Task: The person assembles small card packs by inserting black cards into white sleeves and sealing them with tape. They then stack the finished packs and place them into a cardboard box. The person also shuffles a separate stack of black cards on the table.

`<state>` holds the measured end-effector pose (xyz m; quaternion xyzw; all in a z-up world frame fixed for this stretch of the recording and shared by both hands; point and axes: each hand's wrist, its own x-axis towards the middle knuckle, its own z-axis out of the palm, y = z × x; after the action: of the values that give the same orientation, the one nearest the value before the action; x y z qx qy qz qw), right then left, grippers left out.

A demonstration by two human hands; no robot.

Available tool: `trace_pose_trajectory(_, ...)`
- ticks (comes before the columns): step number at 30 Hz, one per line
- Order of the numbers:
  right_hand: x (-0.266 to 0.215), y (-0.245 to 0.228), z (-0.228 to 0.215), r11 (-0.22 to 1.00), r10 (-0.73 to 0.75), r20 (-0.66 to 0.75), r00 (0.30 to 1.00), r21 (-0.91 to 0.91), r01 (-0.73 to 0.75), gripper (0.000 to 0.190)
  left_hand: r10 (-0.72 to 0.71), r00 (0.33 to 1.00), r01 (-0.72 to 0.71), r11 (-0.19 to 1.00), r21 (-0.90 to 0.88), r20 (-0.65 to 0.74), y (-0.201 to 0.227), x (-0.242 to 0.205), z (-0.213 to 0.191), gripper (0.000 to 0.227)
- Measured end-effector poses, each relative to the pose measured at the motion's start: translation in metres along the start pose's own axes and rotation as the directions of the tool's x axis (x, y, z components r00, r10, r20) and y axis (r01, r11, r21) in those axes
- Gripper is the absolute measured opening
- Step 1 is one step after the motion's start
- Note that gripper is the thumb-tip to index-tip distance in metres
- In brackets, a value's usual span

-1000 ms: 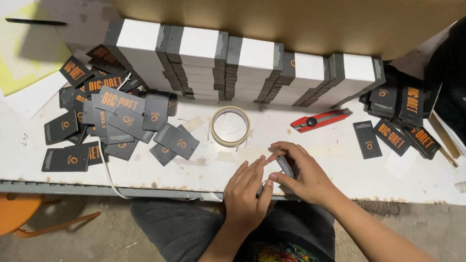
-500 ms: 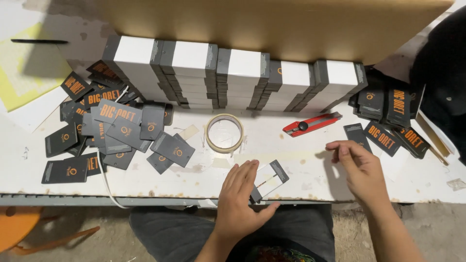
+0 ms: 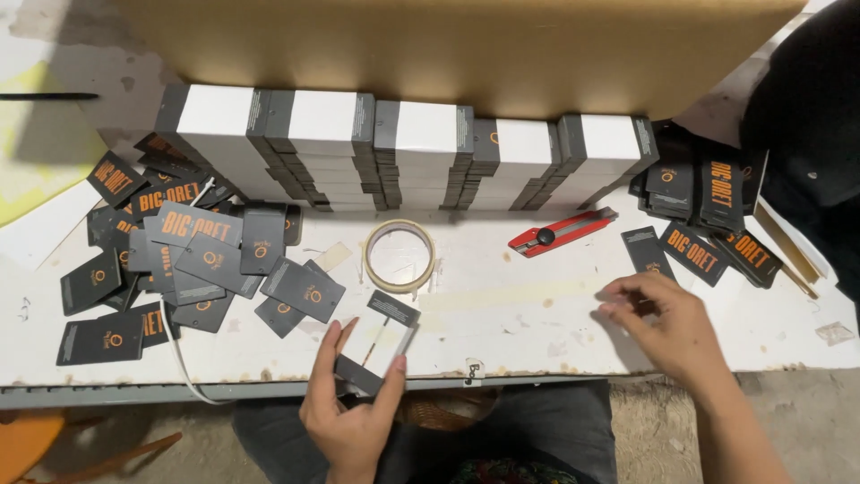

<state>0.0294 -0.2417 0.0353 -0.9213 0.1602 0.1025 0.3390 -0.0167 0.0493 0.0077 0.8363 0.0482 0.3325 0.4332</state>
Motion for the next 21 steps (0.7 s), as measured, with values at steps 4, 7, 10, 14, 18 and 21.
trace_pose_trajectory(4,0.001,-0.009,0.034,0.967,-0.254,0.099,0.962,0.004,0.254,0.021,0.022,1.0,-0.022,0.999,0.049,-0.006,-0.012,0.003,-0.002,0.063)
trace_pose_trajectory(7,-0.003,-0.032,0.046,0.867,-0.498,0.085,0.863,0.085,0.492,0.011,-0.087,0.996,0.085,0.992,-0.094,-0.015,-0.014,0.005,-0.006,0.065)
trace_pose_trajectory(10,-0.002,-0.051,0.06,0.806,-0.591,0.083,0.802,0.103,0.583,0.009,-0.11,0.993,0.103,0.985,-0.138,-0.041,-0.022,0.007,-0.008,0.067)
trace_pose_trajectory(14,0.005,-0.07,0.088,0.652,-0.758,0.126,0.64,0.106,0.751,0.008,0.032,0.999,-0.032,0.999,0.01,0.032,-0.035,0.008,-0.001,0.059)
trace_pose_trajectory(18,0.01,-0.087,0.11,0.557,-0.82,0.162,0.548,0.006,0.831,0.005,0.225,0.971,-0.234,0.963,0.134,0.079,-0.043,0.007,0.008,0.064)
trace_pose_trajectory(21,0.009,-0.097,0.11,0.476,-0.864,0.182,0.469,-0.007,0.879,0.005,0.257,0.962,-0.27,0.945,0.185,0.095,-0.042,0.008,0.007,0.058)
